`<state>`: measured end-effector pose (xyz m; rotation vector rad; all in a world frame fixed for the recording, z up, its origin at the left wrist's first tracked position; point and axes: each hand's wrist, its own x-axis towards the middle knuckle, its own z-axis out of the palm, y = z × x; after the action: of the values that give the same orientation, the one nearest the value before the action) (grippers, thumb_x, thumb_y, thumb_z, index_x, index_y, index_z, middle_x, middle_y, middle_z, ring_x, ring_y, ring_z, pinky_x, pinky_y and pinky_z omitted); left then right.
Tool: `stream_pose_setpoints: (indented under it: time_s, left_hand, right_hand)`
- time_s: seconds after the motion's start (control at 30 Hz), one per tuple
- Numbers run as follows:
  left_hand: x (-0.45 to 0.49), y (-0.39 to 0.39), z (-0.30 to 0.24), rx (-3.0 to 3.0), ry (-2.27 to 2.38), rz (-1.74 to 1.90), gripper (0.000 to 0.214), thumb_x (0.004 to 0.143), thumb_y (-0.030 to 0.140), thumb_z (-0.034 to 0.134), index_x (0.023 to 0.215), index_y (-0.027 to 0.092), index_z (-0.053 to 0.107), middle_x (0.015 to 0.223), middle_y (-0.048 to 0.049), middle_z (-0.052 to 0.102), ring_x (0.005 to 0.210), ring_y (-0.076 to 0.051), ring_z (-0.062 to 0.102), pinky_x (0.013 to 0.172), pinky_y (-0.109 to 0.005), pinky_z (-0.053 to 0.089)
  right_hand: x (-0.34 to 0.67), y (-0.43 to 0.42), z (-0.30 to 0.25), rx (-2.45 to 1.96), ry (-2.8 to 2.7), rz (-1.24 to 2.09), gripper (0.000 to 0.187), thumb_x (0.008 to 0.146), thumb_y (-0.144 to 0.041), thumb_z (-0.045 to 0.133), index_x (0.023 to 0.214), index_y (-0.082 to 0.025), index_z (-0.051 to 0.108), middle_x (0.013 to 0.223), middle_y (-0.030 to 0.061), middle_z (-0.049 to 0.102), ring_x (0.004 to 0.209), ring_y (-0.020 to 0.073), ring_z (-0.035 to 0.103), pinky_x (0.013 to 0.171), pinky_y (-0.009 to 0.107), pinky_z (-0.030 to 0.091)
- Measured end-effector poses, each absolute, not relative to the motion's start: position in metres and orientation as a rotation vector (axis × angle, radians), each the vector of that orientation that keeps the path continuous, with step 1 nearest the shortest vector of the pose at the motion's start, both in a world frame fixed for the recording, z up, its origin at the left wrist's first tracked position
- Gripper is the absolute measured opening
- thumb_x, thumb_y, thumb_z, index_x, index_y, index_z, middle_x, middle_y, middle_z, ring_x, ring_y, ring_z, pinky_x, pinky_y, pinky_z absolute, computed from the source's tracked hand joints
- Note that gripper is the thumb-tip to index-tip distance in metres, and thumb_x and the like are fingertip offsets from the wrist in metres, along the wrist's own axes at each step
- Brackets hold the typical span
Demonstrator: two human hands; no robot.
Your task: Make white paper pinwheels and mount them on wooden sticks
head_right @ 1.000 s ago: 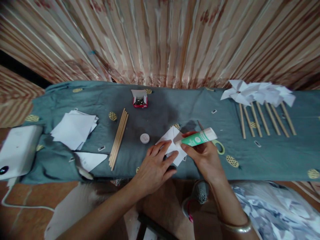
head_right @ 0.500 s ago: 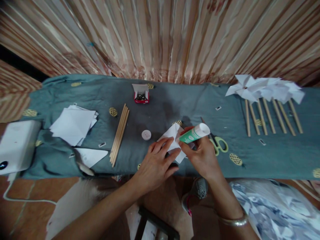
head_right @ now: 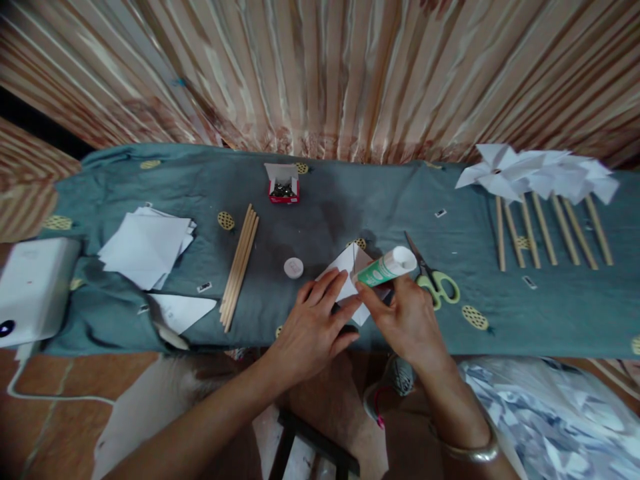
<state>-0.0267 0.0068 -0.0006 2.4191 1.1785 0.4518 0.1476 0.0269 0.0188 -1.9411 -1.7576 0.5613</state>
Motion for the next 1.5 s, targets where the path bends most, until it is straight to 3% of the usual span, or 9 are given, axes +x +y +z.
stream_pose_setpoints:
  time_s: [0.1, 0.2, 0.4, 0.63, 0.9, 1.23, 1.5]
  left_hand:
    - [-0.0261, 0.006, -0.0007, 2.432, 1.2, 0.441, 0.051, 0.086, 0.041, 0.061, 0.131, 0.019, 0.049, 0.15, -0.0191, 0.036, 0.142, -0.034, 0.027, 0.104, -0.052, 0.034]
    - [-0.0257, 0.0053, -0.0007, 2.438, 1.215, 0.427, 0.049, 0.086, 0.042, 0.06, 0.129, 0.018, 0.051, 0.151, -0.0192, 0.036, 0.142, -0.034, 0.028, 0.103, -0.052, 0.034]
    - [-0.0261, 0.0056, -0.0006, 2.421, 1.214, 0.428, 0.049, 0.086, 0.042, 0.061, 0.128, 0.019, 0.052, 0.151, -0.0187, 0.035, 0.142, -0.034, 0.027, 0.102, -0.052, 0.034]
    - [-0.0269, 0.0051, 0.0002, 2.403, 1.207, 0.437, 0.049, 0.087, 0.041, 0.059, 0.13, 0.019, 0.05, 0.151, -0.0193, 0.035, 0.142, -0.034, 0.027, 0.102, -0.052, 0.034]
    - [-0.0269, 0.0058, 0.0005, 2.395, 1.201, 0.435, 0.048, 0.087, 0.041, 0.059, 0.129, 0.018, 0.051, 0.151, -0.02, 0.034, 0.142, -0.035, 0.026, 0.102, -0.054, 0.033]
    - [-0.0275, 0.0053, -0.0013, 2.414, 1.198, 0.447, 0.047, 0.087, 0.042, 0.059, 0.128, 0.018, 0.052, 0.15, -0.0194, 0.036, 0.141, -0.035, 0.028, 0.102, -0.054, 0.033]
    - [-0.0275, 0.0059, -0.0013, 2.432, 1.195, 0.438, 0.046, 0.087, 0.041, 0.059, 0.126, 0.017, 0.054, 0.15, -0.0199, 0.037, 0.141, -0.035, 0.028, 0.103, -0.053, 0.033]
  right_hand:
    - [0.1441, 0.0252, 0.0179, -1.982, -1.741, 0.527, 0.035, 0.077, -0.056, 0.059, 0.076, -0.021, 0.06, 0.047, -0.0027, 0.049, 0.038, 0.0134, 0.039, 0.043, 0.029, 0.028]
    - [0.1403, 0.0245, 0.0174, -1.932, -1.728, 0.528, 0.033, 0.078, -0.055, 0.057, 0.072, -0.023, 0.052, 0.044, -0.0046, 0.044, 0.036, 0.0134, 0.038, 0.043, 0.029, 0.027]
    - [0.1398, 0.0248, 0.0156, -1.862, -1.773, 0.53, 0.026, 0.082, -0.05, 0.055, 0.079, -0.024, 0.052, 0.052, -0.0017, 0.051, 0.043, 0.0169, 0.045, 0.048, 0.031, 0.033]
    - [0.1406, 0.0254, 0.014, -1.857, -1.739, 0.557, 0.03, 0.081, -0.053, 0.055, 0.078, -0.024, 0.052, 0.047, -0.005, 0.045, 0.037, 0.0128, 0.036, 0.043, 0.03, 0.026]
    - [0.139, 0.0263, 0.0159, -1.864, -1.757, 0.581, 0.026, 0.081, -0.05, 0.056, 0.08, -0.024, 0.052, 0.052, -0.0035, 0.05, 0.038, 0.0125, 0.038, 0.043, 0.029, 0.027]
    - [0.1375, 0.027, 0.0151, -1.787, -1.891, 0.47, 0.036, 0.087, -0.057, 0.049, 0.08, -0.021, 0.051, 0.057, -0.0029, 0.051, 0.037, 0.0105, 0.036, 0.041, 0.028, 0.028]
    - [0.1381, 0.0278, 0.0176, -1.728, -2.01, 0.383, 0.04, 0.09, -0.058, 0.044, 0.079, -0.02, 0.051, 0.063, 0.0014, 0.055, 0.042, 0.0137, 0.045, 0.042, 0.028, 0.03]
